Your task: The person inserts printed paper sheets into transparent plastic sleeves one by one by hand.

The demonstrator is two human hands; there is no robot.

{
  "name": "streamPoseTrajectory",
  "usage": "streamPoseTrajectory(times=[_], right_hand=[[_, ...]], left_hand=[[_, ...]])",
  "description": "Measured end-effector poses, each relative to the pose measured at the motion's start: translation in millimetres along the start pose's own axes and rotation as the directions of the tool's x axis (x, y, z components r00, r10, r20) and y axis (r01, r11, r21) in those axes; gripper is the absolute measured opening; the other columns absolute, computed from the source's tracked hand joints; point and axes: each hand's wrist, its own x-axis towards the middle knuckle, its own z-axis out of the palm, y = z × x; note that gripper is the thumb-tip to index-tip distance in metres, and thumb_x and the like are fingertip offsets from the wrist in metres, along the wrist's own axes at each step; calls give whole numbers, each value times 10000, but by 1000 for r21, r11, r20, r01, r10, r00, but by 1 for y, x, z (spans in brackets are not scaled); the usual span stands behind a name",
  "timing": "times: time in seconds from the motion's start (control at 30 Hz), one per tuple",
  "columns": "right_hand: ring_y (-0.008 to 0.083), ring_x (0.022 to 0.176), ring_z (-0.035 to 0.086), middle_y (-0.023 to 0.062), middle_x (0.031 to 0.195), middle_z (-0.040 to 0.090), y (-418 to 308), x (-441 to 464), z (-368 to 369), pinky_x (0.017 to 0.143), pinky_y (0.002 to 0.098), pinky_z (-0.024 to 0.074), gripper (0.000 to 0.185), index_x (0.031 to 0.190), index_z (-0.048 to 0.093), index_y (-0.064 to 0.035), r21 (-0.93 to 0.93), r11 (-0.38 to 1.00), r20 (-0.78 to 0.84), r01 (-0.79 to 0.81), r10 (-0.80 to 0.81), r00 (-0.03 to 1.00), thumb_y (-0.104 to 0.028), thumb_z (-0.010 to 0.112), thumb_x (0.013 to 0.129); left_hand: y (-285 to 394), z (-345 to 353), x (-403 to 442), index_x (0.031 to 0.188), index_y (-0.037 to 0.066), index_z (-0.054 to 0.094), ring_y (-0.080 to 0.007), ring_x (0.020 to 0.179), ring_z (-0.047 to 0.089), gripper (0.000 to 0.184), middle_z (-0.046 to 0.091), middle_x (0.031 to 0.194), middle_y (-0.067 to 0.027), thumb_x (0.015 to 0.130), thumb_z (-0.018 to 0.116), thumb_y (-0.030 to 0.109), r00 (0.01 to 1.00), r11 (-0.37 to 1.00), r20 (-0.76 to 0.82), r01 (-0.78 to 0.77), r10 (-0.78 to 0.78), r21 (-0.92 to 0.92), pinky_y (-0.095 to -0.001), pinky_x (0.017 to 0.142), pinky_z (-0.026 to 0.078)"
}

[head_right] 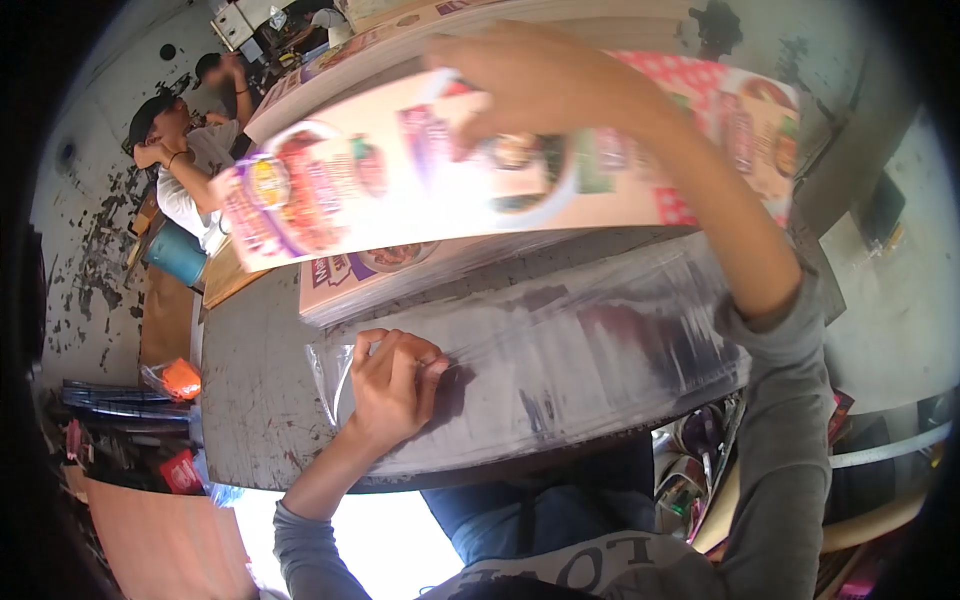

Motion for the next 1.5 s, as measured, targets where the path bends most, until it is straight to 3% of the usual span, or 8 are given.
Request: streamPoseTrajectory(times=[0.13,0.47,0.8,0.93,1.03,1.2,1.43,1.5], right_hand=[[291,749,616,178,802,618,-34,60,15,645,379,470,562,932,541,37,247,966,-71,75,-60,996,-394,738,630],[319,796,617,248,839,597,-66,62,60,684,373,458,597,1003,481,86,501,866,-99,7,49,994,-340,735,670],[270,713,584,166,761,586,15,-61,50,611,359,421,507,981,482,-17,311,917,348,-251,136,927,-270,758,639],[233,690,564,143,751,575,42,-89,38,601,341,408,567,938,501,4,368,878,401,-305,146,904,-356,785,605],[222,683,553,133,741,568,46,-89,34,594,332,392,548,885,491,-2,400,875,406,-275,100,908,-368,786,604],[252,658,490,135,730,524,48,-90,41,617,348,373,539,877,451,-5,381,889,418,-255,80,905,-327,782,600],[241,642,461,112,699,489,40,-89,34,610,335,365,535,863,452,-13,350,906,387,-240,94,917,-321,791,586],[221,642,454,107,687,475,38,-87,31,606,320,361,519,851,458,-15,351,884,440,-309,136,887,-308,792,582]], left_hand=[[0,-1,-1,767,67,477,-162,552,507,163,532,651,-16,744,638,65,999,998,-35,-37,39,42,-313,692,327],[3,-2,-3,818,57,443,-200,563,460,186,542,696,-27,749,606,2,991,998,-126,41,-34,55,-349,668,297],[2,-13,-6,777,81,493,-187,643,470,194,523,672,-14,728,675,127,979,970,-171,144,-110,198,-357,650,280],[-24,-48,1,682,104,558,-138,584,494,253,557,601,28,656,746,271,991,972,132,-22,-9,233,-326,676,316],[-53,-76,-4,706,77,589,-189,659,521,217,561,625,-28,630,747,205,967,973,225,66,-117,221,-339,748,342],[-80,-103,-22,821,44,626,-191,784,561,200,612,723,-44,657,735,78,787,846,436,524,-436,-100,-341,748,418],[-74,-113,-33,877,8,594,-191,895,546,199,591,898,-85,699,683,-6,739,712,463,645,-489,-277,-325,772,455],[-65,-119,-29,917,2,578,-192,885,573,190,570,951,-108,740,630,-40,807,863,401,500,-434,-71,-302,742,480]])
